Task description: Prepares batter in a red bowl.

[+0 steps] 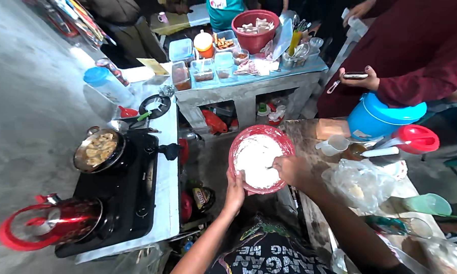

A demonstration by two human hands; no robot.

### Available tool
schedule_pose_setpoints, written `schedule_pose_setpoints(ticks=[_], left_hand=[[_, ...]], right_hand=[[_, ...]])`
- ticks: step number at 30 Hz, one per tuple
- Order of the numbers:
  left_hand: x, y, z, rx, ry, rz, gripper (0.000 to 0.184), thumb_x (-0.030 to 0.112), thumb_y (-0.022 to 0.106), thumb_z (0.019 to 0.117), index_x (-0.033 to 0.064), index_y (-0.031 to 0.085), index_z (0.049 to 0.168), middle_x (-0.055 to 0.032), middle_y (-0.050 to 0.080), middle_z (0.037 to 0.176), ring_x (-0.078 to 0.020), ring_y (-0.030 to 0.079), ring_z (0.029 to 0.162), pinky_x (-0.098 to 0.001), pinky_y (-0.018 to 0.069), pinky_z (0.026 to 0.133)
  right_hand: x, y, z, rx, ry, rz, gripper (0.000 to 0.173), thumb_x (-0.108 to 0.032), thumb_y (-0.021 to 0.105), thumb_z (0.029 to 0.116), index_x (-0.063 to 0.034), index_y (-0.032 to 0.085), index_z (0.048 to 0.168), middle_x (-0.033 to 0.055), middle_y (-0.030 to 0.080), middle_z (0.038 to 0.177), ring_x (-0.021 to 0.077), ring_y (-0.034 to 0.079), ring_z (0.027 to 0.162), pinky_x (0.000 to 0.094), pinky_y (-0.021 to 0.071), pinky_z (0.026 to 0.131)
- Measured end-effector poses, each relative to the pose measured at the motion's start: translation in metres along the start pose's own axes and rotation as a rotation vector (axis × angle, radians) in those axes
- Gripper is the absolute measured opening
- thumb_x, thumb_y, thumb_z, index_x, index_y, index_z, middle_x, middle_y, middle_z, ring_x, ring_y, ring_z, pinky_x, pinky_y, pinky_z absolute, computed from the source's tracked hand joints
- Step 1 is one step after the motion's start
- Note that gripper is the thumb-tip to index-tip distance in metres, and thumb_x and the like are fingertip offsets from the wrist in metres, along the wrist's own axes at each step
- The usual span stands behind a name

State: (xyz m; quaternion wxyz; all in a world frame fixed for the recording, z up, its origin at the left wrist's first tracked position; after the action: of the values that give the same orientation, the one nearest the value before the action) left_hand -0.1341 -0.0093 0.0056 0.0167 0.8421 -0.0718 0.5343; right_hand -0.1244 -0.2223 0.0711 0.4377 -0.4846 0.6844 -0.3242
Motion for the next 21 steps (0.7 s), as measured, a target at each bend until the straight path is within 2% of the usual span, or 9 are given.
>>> schedule_pose_setpoints(ticks=[2, 5, 7, 9, 10, 12, 15, 17, 21], left_hand=[[0.002, -0.005, 0.003, 0.006, 0.033, 0.064, 0.06, 0.04, 0.03, 0.1123, 0.0137, 0.012, 0.163, -0.0184, 0.057, 0.138, -0.02, 0.071, 0.105, -0.0404, 0.0638, 0.08], [-0.001, -0.01, 0.005, 0.005, 0.082, 0.154, 0.062, 0.045, 0.029, 0.1112, 0.0127, 0.017, 0.163, -0.0179, 0.056, 0.142, -0.0206, 0.066, 0.118, -0.0438, 0.0576, 0.097], [-0.001, -0.012, 0.002, 0.014, 0.114, 0.174, 0.061, 0.045, 0.029, 0.111, 0.0121, 0.021, 0.162, -0.0186, 0.056, 0.144, -0.0235, 0.063, 0.123, -0.0475, 0.0538, 0.103], [0.004, -0.013, 0.001, 0.027, 0.134, 0.181, 0.061, 0.045, 0.029, 0.1106, 0.012, 0.024, 0.161, -0.019, 0.055, 0.145, -0.0261, 0.061, 0.127, -0.0508, 0.0508, 0.106], [0.006, -0.012, 0.0, 0.024, 0.134, 0.179, 0.061, 0.045, 0.029, 0.1106, 0.0127, 0.024, 0.162, -0.0191, 0.055, 0.145, -0.027, 0.06, 0.127, -0.052, 0.0497, 0.107], [0.007, -0.009, 0.0, -0.005, 0.124, 0.177, 0.059, 0.045, 0.031, 0.1104, 0.0156, 0.025, 0.162, -0.0186, 0.058, 0.142, -0.0276, 0.062, 0.124, -0.0531, 0.0505, 0.105], [0.009, -0.004, -0.001, -0.092, 0.095, 0.223, 0.058, 0.046, 0.031, 0.1103, 0.022, 0.024, 0.163, -0.016, 0.062, 0.137, -0.0258, 0.066, 0.119, -0.052, 0.0532, 0.103], [0.014, -0.003, 0.001, -0.126, 0.081, 0.254, 0.058, 0.047, 0.032, 0.1102, 0.0242, 0.022, 0.163, -0.016, 0.064, 0.134, -0.026, 0.068, 0.115, -0.0524, 0.0547, 0.1], [0.016, -0.005, 0.002, -0.201, 0.036, 0.268, 0.06, 0.051, 0.03, 0.1093, 0.0255, 0.023, 0.162, -0.0154, 0.064, 0.133, -0.0258, 0.069, 0.114, -0.0529, 0.0558, 0.098]], right_hand=[[-0.001, -0.022, 0.002, 0.168, -0.011, -0.081, 0.028, -0.022, 0.051, 0.1046, -0.0092, 0.072, 0.118, 0.0136, 0.071, 0.122, 0.0357, 0.065, 0.119, 0.0571, 0.0536, 0.095], [-0.003, -0.042, 0.017, 0.315, -0.02, -0.133, 0.032, -0.025, 0.048, 0.1075, -0.0075, 0.07, 0.124, 0.0146, 0.069, 0.127, 0.0381, 0.066, 0.118, 0.058, 0.0548, 0.09], [-0.001, -0.049, 0.027, 0.29, -0.026, -0.146, 0.032, -0.021, 0.05, 0.1048, -0.0045, 0.069, 0.124, 0.0189, 0.068, 0.128, 0.0414, 0.064, 0.118, 0.0604, 0.0534, 0.093], [-0.002, -0.062, 0.029, 0.205, 0.028, -0.164, 0.027, -0.014, 0.056, 0.0996, 0.0027, 0.071, 0.115, 0.0259, 0.067, 0.123, 0.0462, 0.063, 0.116, 0.0642, 0.0513, 0.094], [-0.005, -0.068, 0.031, 0.181, 0.055, -0.194, 0.025, -0.012, 0.059, 0.0971, 0.0037, 0.071, 0.112, 0.026, 0.067, 0.122, 0.046, 0.064, 0.116, 0.0635, 0.0515, 0.094], [-0.012, -0.071, 0.042, 0.207, 0.024, -0.244, 0.025, -0.009, 0.061, 0.0942, 0.0041, 0.071, 0.113, 0.0245, 0.065, 0.127, 0.0454, 0.061, 0.12, 0.0617, 0.0522, 0.094], [-0.032, -0.063, 0.06, 0.334, -0.205, -0.277, 0.025, 0.0, 0.059, 0.0909, 0.0035, 0.069, 0.114, 0.0221, 0.063, 0.128, 0.0439, 0.058, 0.124, 0.0574, 0.0563, 0.09], [-0.05, -0.061, 0.062, 0.378, -0.389, -0.299, 0.021, 0.0, 0.052, 0.0966, 0.0024, 0.068, 0.11, 0.0205, 0.065, 0.122, 0.0416, 0.061, 0.119, 0.0529, 0.0588, 0.087], [-0.076, -0.048, 0.054, 0.19, -0.79, -0.337, 0.024, -0.005, 0.044, 0.1052, -0.0002, 0.066, 0.115, 0.0175, 0.065, 0.124, 0.0402, 0.06, 0.122, 0.0536, 0.0559, 0.095]])
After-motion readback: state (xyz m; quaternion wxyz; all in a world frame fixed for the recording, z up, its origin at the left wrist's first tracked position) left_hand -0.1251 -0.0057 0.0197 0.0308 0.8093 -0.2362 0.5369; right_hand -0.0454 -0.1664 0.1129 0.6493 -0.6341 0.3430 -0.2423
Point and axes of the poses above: each hand's wrist, its own z-axis towards the middle knuckle, its own y-axis out of the palm, x = y × z, the point moved 4 cm from there along z, towards the middle knuckle
